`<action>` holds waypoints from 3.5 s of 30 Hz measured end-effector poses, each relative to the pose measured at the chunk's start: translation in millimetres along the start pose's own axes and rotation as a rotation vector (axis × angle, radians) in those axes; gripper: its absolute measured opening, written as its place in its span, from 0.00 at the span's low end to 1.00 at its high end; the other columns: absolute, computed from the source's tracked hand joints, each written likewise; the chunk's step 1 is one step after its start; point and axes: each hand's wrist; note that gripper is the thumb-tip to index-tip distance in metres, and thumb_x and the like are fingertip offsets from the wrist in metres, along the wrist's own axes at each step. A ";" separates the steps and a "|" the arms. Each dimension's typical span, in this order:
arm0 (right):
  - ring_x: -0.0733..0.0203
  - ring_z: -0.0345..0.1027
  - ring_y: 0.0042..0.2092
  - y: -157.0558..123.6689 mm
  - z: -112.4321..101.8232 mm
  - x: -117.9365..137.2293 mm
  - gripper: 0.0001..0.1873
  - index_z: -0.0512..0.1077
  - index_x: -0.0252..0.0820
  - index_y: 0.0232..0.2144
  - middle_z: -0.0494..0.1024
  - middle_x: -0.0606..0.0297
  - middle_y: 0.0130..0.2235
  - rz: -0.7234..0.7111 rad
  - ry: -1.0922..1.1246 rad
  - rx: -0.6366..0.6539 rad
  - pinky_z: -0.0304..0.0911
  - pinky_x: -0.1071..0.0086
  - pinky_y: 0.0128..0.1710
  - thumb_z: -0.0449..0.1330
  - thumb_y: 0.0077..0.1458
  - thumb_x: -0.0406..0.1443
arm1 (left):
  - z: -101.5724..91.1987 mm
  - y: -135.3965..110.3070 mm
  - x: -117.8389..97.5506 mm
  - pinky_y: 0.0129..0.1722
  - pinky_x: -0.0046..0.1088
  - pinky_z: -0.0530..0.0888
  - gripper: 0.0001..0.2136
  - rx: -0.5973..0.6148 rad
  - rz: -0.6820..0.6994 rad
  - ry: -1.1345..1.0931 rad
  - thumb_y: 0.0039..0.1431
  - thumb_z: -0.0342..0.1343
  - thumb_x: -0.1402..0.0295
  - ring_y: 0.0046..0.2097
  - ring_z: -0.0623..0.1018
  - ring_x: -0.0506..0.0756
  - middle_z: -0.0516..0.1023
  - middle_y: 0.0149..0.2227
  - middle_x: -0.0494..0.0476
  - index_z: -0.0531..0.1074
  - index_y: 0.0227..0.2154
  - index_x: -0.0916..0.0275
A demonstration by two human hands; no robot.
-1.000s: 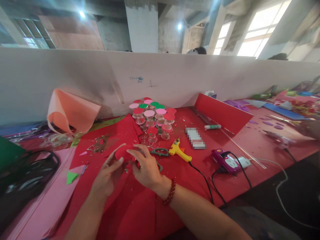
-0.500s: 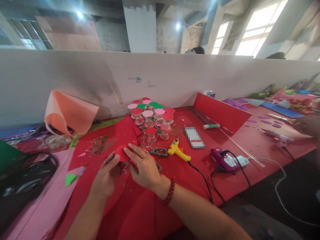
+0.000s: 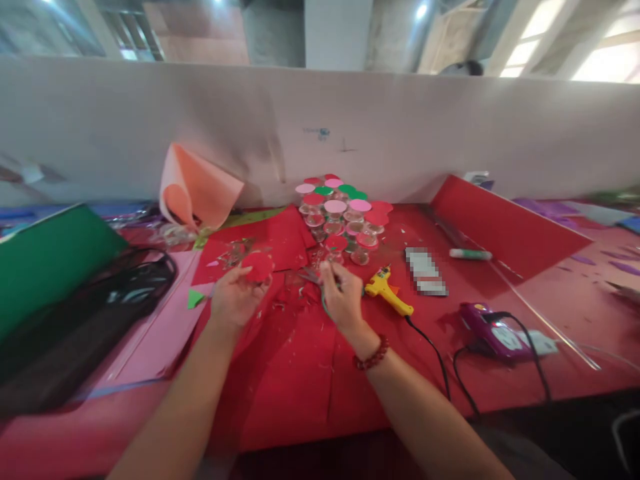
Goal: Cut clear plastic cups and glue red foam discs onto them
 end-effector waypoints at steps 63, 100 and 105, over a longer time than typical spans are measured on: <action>0.64 0.70 0.32 -3.9 19.3 -10.8 0.10 0.76 0.40 0.31 0.79 0.65 0.31 0.318 0.484 0.173 0.66 0.70 0.36 0.63 0.48 0.40 | 1.0 -12.0 37.2 0.38 0.21 0.73 0.13 0.381 -0.006 0.282 0.41 0.67 0.75 0.34 0.78 0.49 0.81 0.35 0.55 0.79 0.35 0.64; 0.55 0.71 0.29 21.1 -28.0 -20.1 0.12 0.72 0.41 0.33 0.76 0.61 0.27 0.227 -0.659 0.477 0.58 0.68 0.28 0.62 0.43 0.39 | -14.4 8.3 4.5 0.46 0.34 0.77 0.12 0.104 0.025 -0.253 0.55 0.54 0.79 0.40 0.81 0.53 0.82 0.36 0.59 0.72 0.42 0.65; 0.61 0.69 0.29 20.5 -19.3 -16.3 0.23 0.70 0.42 0.46 0.77 0.67 0.30 0.126 -0.250 0.393 0.62 0.69 0.30 0.61 0.45 0.39 | -15.8 8.5 5.0 0.45 0.34 0.77 0.11 0.124 0.047 -0.243 0.55 0.55 0.79 0.38 0.81 0.52 0.82 0.36 0.58 0.73 0.42 0.65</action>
Point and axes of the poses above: each hand's wrist, its own y-axis towards the middle knuckle, its own z-axis out of the palm, x = y × z
